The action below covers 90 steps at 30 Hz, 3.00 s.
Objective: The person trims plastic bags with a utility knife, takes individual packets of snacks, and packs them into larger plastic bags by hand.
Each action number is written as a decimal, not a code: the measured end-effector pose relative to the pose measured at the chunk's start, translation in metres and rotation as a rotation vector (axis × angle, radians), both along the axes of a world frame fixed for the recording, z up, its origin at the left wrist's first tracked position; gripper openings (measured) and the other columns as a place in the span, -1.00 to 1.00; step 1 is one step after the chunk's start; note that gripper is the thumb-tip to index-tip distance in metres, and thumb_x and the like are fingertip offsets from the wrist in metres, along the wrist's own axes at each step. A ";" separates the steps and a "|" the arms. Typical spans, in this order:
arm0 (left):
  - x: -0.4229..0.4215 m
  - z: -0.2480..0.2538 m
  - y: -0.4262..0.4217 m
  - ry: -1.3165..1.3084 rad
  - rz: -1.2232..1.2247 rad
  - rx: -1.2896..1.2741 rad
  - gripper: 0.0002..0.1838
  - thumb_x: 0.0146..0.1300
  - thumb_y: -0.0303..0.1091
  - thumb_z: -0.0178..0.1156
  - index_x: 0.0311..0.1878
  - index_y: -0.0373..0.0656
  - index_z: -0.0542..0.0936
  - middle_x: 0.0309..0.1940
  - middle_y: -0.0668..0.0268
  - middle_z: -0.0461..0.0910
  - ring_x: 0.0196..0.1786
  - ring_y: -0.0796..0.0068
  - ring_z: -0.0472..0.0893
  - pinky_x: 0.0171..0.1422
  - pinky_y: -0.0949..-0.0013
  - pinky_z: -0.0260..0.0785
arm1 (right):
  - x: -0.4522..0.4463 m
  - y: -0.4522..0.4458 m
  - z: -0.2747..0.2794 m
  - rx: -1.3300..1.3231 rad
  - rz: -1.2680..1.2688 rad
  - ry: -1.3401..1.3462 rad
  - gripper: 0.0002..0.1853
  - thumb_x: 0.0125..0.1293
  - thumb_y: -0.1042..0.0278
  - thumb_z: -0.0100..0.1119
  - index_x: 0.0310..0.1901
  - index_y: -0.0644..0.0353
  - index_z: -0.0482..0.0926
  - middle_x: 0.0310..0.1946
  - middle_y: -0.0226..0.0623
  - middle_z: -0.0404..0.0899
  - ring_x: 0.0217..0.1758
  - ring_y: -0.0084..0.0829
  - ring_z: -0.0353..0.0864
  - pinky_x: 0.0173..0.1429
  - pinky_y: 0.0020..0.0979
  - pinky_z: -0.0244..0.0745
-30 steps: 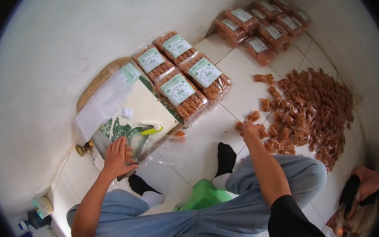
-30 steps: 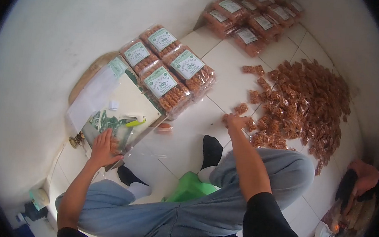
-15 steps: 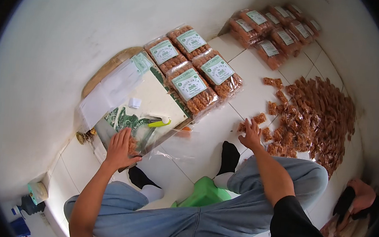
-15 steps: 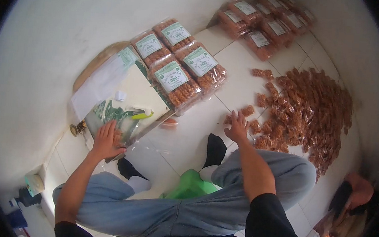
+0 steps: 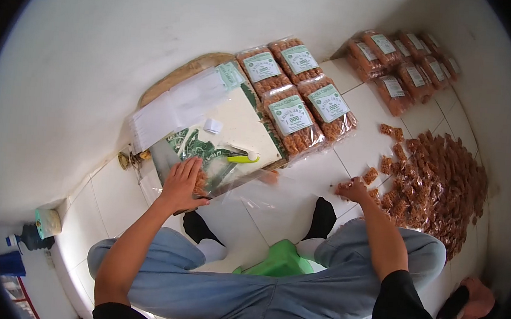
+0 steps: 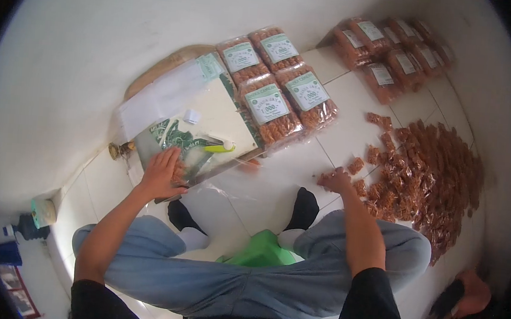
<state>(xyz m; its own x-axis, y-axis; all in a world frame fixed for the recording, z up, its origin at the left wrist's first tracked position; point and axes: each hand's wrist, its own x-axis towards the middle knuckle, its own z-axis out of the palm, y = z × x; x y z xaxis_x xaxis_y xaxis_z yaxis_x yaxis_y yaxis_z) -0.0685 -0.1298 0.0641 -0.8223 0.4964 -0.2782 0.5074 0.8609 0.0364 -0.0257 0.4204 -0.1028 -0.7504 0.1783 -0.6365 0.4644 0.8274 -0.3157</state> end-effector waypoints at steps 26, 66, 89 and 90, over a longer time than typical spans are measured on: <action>0.003 0.058 0.048 0.147 0.785 0.715 0.15 0.00 0.40 0.26 0.42 -0.35 0.15 0.34 -0.13 0.26 0.42 0.04 0.27 0.44 0.01 0.13 | -0.081 -0.118 0.173 -0.772 -0.132 0.622 -0.55 0.30 0.43 0.21 0.15 0.22 0.25 -0.28 -0.28 0.56 -0.33 -0.54 0.55 -0.29 -0.45 0.52; 0.130 0.000 0.224 -0.200 0.701 0.407 -0.45 0.15 0.23 0.24 -0.45 -0.18 0.62 -0.60 0.14 0.62 -0.48 0.06 0.66 -0.41 0.11 0.45 | 0.049 -0.151 0.169 -0.454 0.175 0.214 -0.41 0.13 0.21 0.35 0.17 0.27 0.45 -0.04 -0.08 0.65 0.04 -0.16 0.66 0.12 -0.30 0.52; 0.142 -0.010 0.217 -0.102 0.825 0.507 -0.64 0.37 -0.16 -0.06 -0.39 -0.17 0.60 -0.59 0.03 0.62 -0.47 -0.05 0.66 -0.33 -0.07 0.49 | 0.019 -0.183 0.142 -1.349 -0.228 -0.217 -0.38 0.35 0.43 0.14 0.42 0.08 0.20 0.09 -0.28 0.54 0.08 -0.38 0.56 0.22 -0.31 0.45; 0.142 -0.010 0.217 -0.098 0.830 0.507 -0.64 0.37 -0.16 -0.06 -0.39 -0.17 0.60 -0.59 0.03 0.62 -0.47 -0.05 0.66 -0.33 -0.07 0.49 | 0.017 -0.185 0.142 -1.317 -0.150 -0.195 -0.36 0.35 0.42 0.15 0.44 0.03 0.19 0.11 -0.29 0.54 0.15 -0.36 0.54 0.30 -0.29 0.40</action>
<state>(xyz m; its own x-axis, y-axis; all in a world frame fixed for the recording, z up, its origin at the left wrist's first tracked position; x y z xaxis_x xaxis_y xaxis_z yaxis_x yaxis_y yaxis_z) 0.0734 0.0867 0.0546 -0.9490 -0.1507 -0.2771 -0.2782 0.8136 0.5105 -0.0088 0.2349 0.0397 -0.6554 -0.5745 -0.4904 0.6521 -0.1026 -0.7512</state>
